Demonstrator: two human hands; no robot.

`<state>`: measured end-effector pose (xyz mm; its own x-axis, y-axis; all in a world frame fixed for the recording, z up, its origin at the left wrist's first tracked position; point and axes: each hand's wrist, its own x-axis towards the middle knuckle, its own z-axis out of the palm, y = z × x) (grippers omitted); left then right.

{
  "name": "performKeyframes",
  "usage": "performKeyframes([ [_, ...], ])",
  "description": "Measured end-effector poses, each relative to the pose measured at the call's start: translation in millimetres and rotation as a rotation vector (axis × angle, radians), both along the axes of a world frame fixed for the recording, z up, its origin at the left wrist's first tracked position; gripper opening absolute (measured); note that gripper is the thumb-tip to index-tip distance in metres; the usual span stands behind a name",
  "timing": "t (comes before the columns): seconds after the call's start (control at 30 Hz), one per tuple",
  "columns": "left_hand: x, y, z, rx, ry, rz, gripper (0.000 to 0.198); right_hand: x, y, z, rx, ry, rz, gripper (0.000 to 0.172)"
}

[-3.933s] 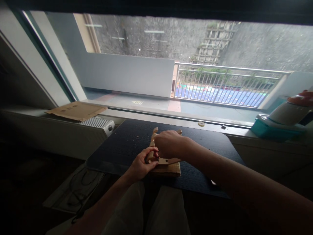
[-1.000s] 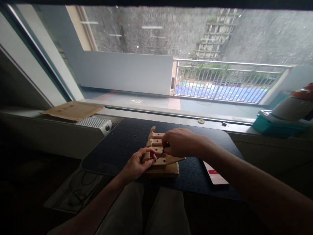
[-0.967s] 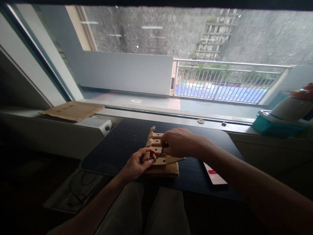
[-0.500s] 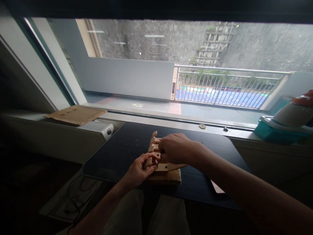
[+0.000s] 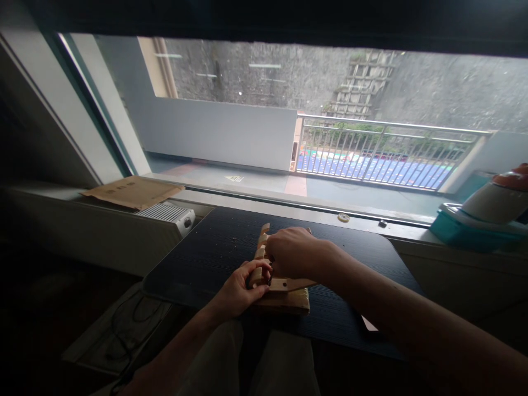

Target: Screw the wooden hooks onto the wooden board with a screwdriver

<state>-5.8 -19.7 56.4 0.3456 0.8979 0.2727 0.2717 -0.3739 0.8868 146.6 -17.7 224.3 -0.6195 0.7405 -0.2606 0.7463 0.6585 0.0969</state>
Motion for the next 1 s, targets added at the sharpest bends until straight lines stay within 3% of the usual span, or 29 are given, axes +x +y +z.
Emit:
performKeyframes([
  [0.67, -1, -1, 6.3, -0.045, 0.007, -0.005, 0.039, -6, -3, 7.7, -0.040, -0.039, -0.040, 0.021],
  [1.0, -2, 5, -0.5, -0.021, 0.008, -0.012, 0.039, -3, 1, 11.5, -0.084, -0.026, 0.002, 0.018],
])
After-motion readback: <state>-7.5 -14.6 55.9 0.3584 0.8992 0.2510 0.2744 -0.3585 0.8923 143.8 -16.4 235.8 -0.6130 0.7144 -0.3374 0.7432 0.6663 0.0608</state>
